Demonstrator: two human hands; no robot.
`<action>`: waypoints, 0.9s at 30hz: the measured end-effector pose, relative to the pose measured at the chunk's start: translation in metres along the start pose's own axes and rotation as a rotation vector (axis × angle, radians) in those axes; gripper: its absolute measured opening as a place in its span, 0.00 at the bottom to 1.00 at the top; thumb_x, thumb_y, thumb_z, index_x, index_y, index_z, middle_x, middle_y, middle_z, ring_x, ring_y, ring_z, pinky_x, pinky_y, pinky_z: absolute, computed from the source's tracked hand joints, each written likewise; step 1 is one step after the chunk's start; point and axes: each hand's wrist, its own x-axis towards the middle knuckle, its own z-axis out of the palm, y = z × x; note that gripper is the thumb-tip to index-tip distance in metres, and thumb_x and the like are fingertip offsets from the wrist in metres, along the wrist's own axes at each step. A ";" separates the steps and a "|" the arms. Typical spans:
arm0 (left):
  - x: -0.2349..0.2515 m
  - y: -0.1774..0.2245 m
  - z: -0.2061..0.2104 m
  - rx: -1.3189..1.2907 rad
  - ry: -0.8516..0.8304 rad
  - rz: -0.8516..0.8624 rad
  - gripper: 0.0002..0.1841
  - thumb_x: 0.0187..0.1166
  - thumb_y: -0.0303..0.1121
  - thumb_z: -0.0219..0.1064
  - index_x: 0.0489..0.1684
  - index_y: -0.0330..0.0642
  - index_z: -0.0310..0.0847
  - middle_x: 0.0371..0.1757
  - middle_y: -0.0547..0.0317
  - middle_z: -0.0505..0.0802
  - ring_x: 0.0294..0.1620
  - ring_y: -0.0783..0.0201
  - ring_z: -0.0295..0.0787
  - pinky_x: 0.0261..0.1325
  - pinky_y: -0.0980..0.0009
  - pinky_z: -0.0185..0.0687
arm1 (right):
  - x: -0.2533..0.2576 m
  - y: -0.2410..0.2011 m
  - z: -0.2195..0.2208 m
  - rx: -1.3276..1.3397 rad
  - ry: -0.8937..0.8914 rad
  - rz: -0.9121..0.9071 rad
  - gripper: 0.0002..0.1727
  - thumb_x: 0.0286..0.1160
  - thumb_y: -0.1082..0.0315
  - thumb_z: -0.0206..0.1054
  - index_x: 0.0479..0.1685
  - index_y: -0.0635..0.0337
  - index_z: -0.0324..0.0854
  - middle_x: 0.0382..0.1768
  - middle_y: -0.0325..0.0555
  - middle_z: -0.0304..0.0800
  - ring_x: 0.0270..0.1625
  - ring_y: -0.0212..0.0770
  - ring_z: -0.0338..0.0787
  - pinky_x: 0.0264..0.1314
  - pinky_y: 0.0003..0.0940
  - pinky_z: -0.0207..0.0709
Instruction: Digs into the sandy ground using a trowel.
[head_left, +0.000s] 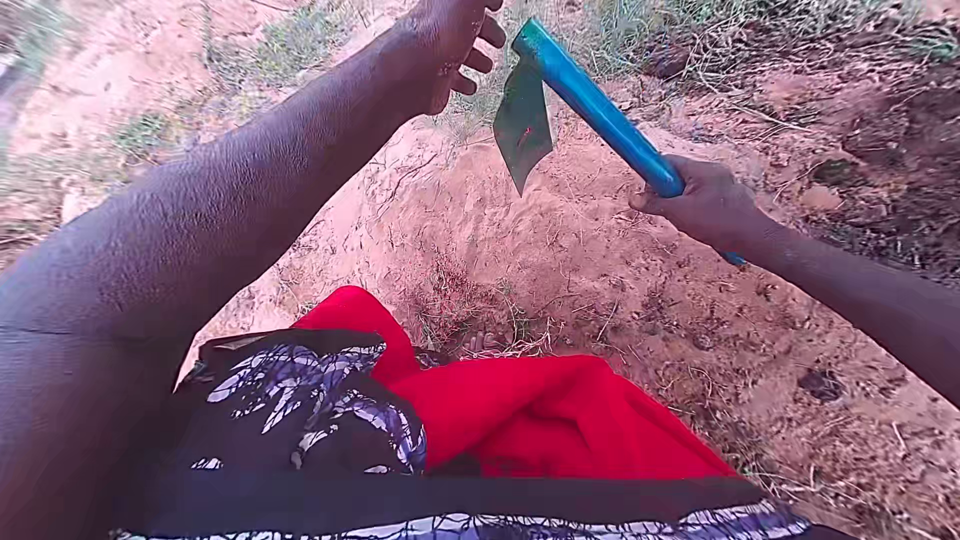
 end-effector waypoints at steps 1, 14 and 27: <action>0.010 -0.016 0.007 -0.093 0.025 0.002 0.25 0.95 0.44 0.40 0.81 0.40 0.65 0.75 0.49 0.82 0.74 0.56 0.77 0.72 0.53 0.71 | 0.006 0.004 0.010 -0.050 -0.069 -0.016 0.16 0.74 0.61 0.77 0.46 0.64 0.81 0.27 0.49 0.79 0.29 0.44 0.77 0.35 0.51 0.70; 0.023 -0.153 0.105 -0.538 0.481 0.244 0.08 0.82 0.27 0.67 0.52 0.32 0.82 0.26 0.61 0.91 0.24 0.69 0.89 0.38 0.68 0.90 | 0.052 0.036 0.040 -0.284 -0.448 -0.033 0.20 0.79 0.61 0.74 0.64 0.62 0.82 0.47 0.62 0.89 0.51 0.61 0.88 0.57 0.64 0.76; 0.015 -0.133 0.170 -0.559 0.302 0.170 0.15 0.85 0.33 0.57 0.22 0.48 0.77 0.10 0.72 0.81 0.08 0.78 0.74 0.15 0.80 0.74 | 0.038 0.082 -0.012 -0.367 -0.414 -0.024 0.17 0.76 0.72 0.71 0.64 0.63 0.84 0.52 0.62 0.90 0.56 0.62 0.88 0.62 0.64 0.76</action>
